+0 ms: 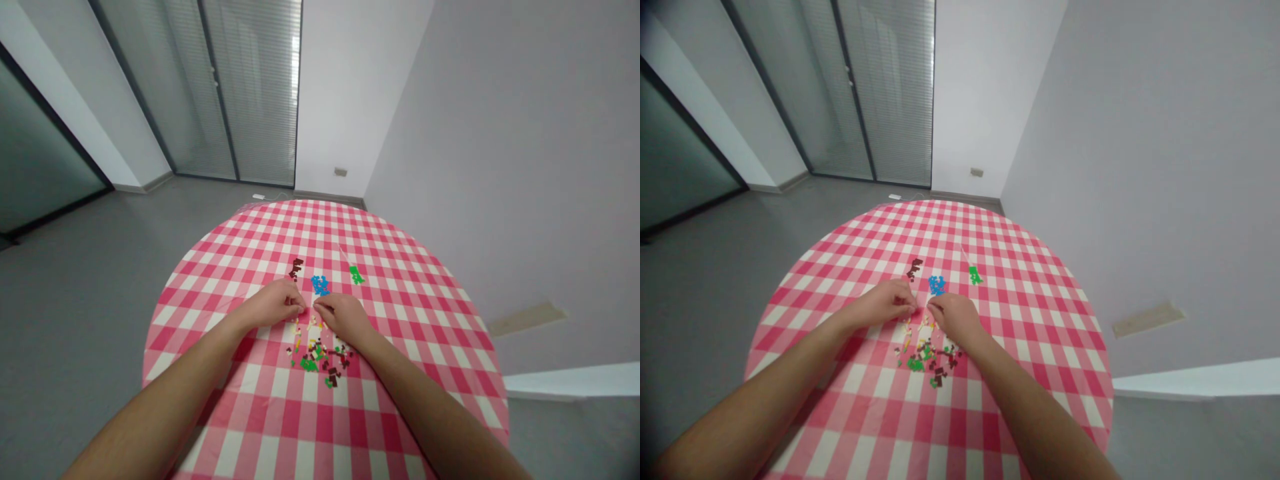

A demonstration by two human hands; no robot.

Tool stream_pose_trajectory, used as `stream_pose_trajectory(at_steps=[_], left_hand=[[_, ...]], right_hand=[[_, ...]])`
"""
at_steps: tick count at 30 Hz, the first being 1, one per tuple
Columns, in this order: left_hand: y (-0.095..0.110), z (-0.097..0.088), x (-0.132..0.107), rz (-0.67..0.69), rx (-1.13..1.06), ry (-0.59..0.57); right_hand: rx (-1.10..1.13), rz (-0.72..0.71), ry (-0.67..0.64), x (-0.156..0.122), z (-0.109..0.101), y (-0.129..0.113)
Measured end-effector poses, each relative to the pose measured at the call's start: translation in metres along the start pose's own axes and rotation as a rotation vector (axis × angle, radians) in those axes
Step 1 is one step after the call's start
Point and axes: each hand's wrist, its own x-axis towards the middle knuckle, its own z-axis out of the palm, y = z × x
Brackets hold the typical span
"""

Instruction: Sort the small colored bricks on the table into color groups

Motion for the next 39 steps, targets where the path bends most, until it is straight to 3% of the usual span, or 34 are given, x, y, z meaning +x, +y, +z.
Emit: stream_pose_trajectory(at_steps=[4,9,13,22,27,32,39], left_hand=[[0.002,-0.002,-0.003,0.034,-0.089,-0.115],[0.004,-0.001,-0.006,0.052,-0.142,-0.244],[0.002,0.002,-0.007,0.063,-0.134,-0.271],[0.004,0.000,-0.007,0.080,-0.119,-0.261],[0.008,-0.002,-0.008,0.018,-0.146,-0.240],[0.006,0.001,-0.009,0.073,-0.102,-0.283],[0.010,0.005,-0.009,0.132,-0.006,-0.247]], right_hand=[[-0.006,0.098,0.118,-0.004,-0.018,0.020],[-0.084,0.309,0.209,-0.011,-0.045,0.066],[-0.128,0.383,0.198,-0.012,-0.050,0.085],[-0.154,0.373,0.104,-0.010,-0.046,0.081],[-0.171,0.387,0.151,-0.007,-0.038,0.083],[-0.162,0.383,0.198,-0.006,-0.032,0.081],[-0.100,0.404,0.243,-0.007,-0.035,0.079]])
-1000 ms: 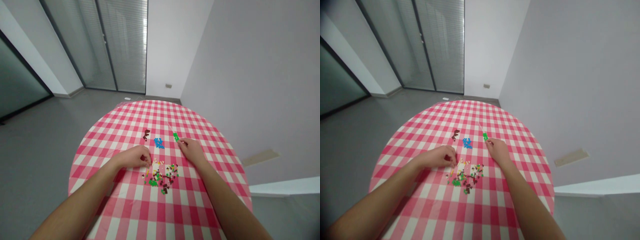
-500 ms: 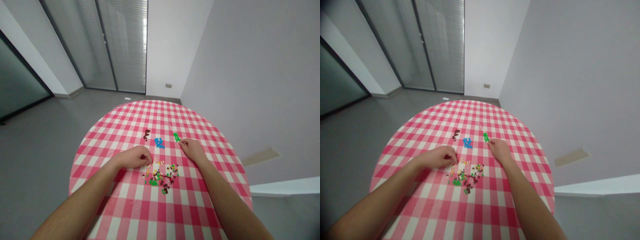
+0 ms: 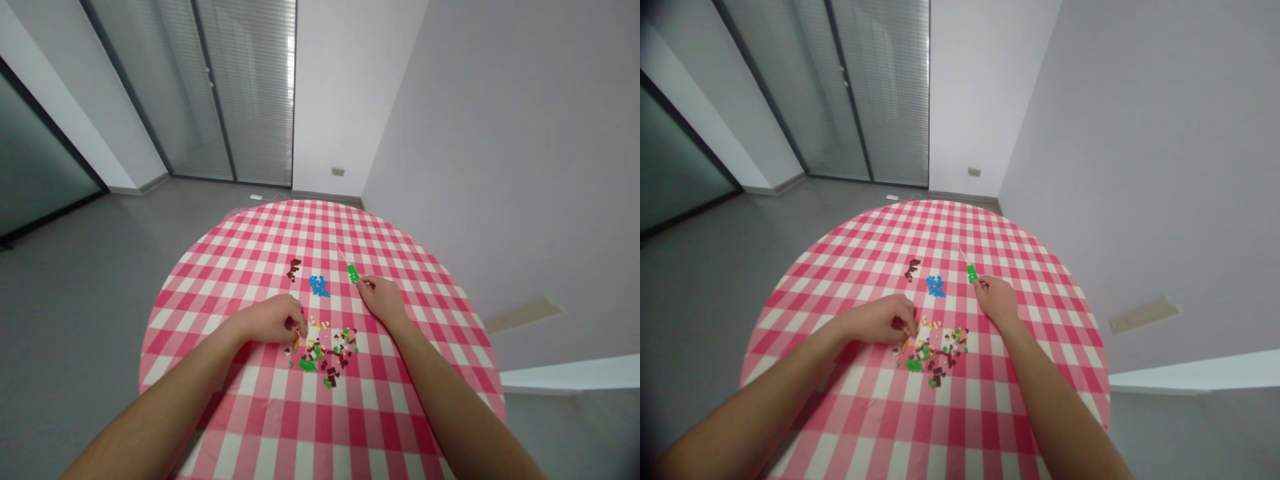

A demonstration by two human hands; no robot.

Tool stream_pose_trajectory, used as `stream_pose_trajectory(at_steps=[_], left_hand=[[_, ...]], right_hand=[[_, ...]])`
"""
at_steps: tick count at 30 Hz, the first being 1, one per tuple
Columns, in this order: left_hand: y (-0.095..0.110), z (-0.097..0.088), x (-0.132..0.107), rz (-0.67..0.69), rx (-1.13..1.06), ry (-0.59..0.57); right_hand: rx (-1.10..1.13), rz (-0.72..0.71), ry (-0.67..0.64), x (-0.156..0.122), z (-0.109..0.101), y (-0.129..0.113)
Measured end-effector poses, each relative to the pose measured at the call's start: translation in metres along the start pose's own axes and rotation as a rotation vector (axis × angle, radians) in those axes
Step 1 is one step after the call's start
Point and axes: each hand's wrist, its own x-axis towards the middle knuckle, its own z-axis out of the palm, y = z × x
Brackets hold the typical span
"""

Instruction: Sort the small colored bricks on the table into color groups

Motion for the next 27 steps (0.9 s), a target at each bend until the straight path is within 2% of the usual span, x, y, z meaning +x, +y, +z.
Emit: stream_pose_trajectory(at_steps=[9,12,15,18,21,27], left_hand=[[0.003,0.003,0.003,-0.005,-0.003,0.023],[0.004,0.002,0.002,-0.033,-0.108,0.042],[0.003,0.000,0.001,-0.103,-0.263,0.149],[-0.001,-0.001,0.001,-0.145,-0.449,0.282],[-0.006,-0.001,0.004,-0.147,-0.592,0.368],[-0.010,0.005,0.011,-0.198,-0.604,0.504]], right_hand=[[0.074,0.027,0.030,0.001,0.003,0.004],[0.119,0.041,0.050,0.001,0.004,0.006],[0.137,0.015,0.102,0.000,0.006,0.004],[0.139,-0.070,0.163,-0.004,0.007,-0.005],[0.180,-0.195,0.212,-0.011,0.007,-0.019],[0.275,-0.468,0.182,-0.033,0.005,-0.055]])
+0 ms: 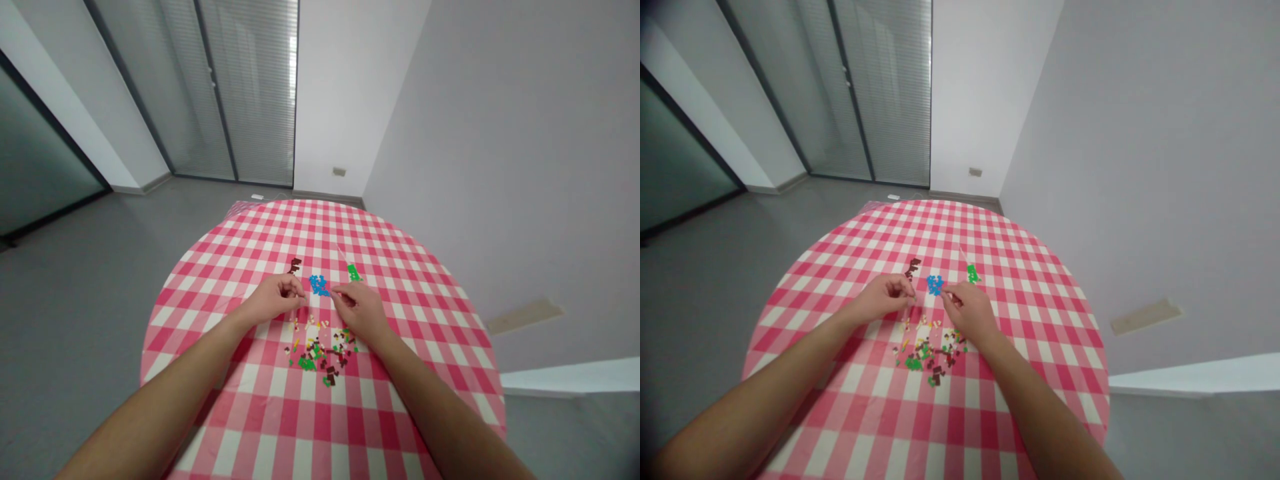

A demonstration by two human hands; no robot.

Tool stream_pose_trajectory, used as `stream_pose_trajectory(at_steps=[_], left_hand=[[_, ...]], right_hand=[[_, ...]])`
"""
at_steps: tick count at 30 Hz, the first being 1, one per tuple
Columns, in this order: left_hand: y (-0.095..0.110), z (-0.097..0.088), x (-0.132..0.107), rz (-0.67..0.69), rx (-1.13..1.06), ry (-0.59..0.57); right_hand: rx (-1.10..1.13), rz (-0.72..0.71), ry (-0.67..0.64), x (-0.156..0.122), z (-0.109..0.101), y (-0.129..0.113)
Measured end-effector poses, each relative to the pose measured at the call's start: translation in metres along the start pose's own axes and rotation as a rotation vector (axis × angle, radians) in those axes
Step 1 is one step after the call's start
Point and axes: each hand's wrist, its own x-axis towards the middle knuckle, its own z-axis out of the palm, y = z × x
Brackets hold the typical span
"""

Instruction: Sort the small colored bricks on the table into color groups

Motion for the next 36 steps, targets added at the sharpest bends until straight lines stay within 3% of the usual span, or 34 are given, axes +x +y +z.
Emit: stream_pose_trajectory(at_steps=[4,9,21,36], left_hand=[[-0.003,0.002,0.000,0.008,-0.018,-0.015],[-0.003,0.004,-0.001,0.003,0.000,-0.056],[0.000,0.006,-0.002,-0.022,0.000,-0.158],[-0.003,0.005,-0.002,0.002,0.031,-0.182]], right_hand=[[0.071,-0.132,-0.028,-0.003,0.006,-0.017],[0.098,-0.198,-0.044,-0.003,0.010,-0.022],[0.108,-0.201,-0.109,-0.004,0.012,-0.022],[0.142,-0.170,-0.155,-0.004,0.009,-0.027]])
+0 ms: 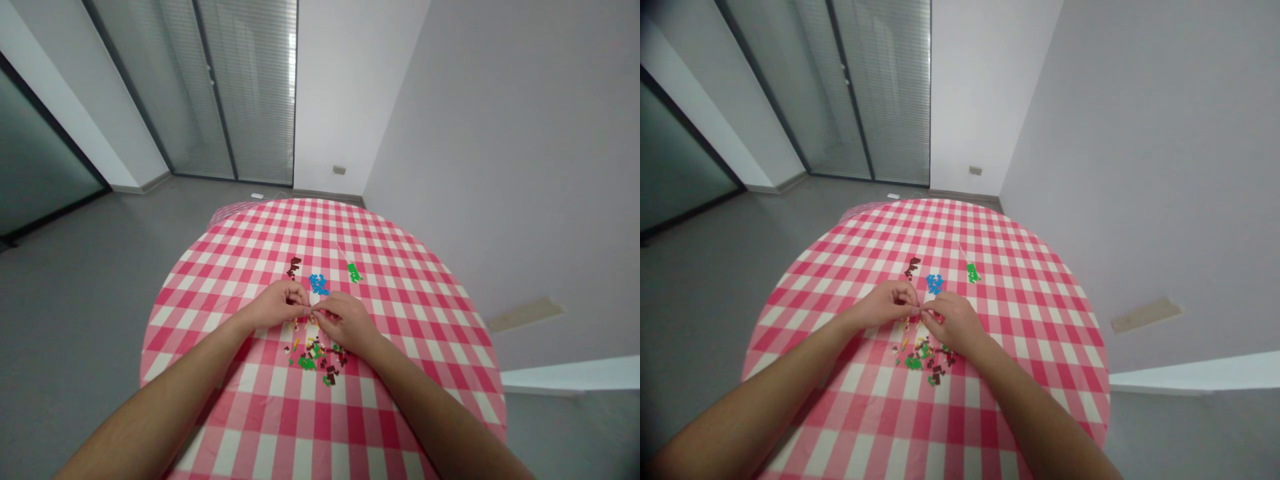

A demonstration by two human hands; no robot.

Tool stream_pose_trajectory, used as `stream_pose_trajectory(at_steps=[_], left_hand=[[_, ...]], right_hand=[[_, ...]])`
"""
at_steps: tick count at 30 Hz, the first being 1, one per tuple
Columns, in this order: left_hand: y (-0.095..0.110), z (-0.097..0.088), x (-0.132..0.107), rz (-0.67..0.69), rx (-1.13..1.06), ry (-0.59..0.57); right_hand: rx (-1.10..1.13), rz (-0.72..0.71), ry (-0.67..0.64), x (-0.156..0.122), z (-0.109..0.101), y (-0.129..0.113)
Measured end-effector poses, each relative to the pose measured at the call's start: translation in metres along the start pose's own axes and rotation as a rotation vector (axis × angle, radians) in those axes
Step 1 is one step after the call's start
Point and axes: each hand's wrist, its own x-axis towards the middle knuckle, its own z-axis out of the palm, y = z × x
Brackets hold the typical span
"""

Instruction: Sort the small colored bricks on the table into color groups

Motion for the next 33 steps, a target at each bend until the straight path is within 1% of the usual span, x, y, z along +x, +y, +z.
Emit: stream_pose_trajectory(at_steps=[2,4,6,9,11,13,15,20,25,28,31,33], left_hand=[[0.001,0.000,0.000,0.000,-0.011,-0.007],[0.001,-0.001,0.000,0.001,-0.009,-0.005],[0.001,-0.003,0.000,-0.002,0.000,0.005],[0.001,-0.006,0.000,-0.001,0.012,0.017],[0.000,-0.007,0.000,0.000,0.022,0.020],[0.000,-0.008,-0.001,-0.009,0.036,0.019],[0.000,-0.008,-0.001,-0.021,0.052,0.015],[0.000,-0.009,-0.001,-0.002,0.083,-0.017],[-0.001,-0.011,-0.002,0.002,0.103,-0.021],[0.001,-0.013,-0.004,0.012,0.160,-0.014],[0.008,-0.014,-0.007,0.022,0.223,-0.076],[0.015,-0.011,-0.010,0.058,0.259,-0.153]], right_hand=[[0.004,0.009,0.004,0.001,-0.004,0.001],[-0.030,0.057,0.010,0.001,-0.012,0.007],[-0.104,0.162,0.016,-0.001,-0.025,0.022],[-0.212,0.372,0.002,-0.005,-0.044,0.051],[-0.251,0.495,-0.046,-0.007,-0.052,0.069],[-0.266,0.556,-0.108,-0.009,-0.055,0.081],[-0.277,0.564,-0.132,-0.010,-0.054,0.087],[-0.258,0.527,-0.109,-0.013,-0.050,0.093],[-0.239,0.571,-0.081,-0.015,-0.053,0.094],[-0.209,0.538,-0.094,-0.016,-0.054,0.092],[-0.192,0.483,-0.131,-0.017,-0.052,0.092],[-0.199,0.468,-0.128,-0.018,-0.051,0.093]])
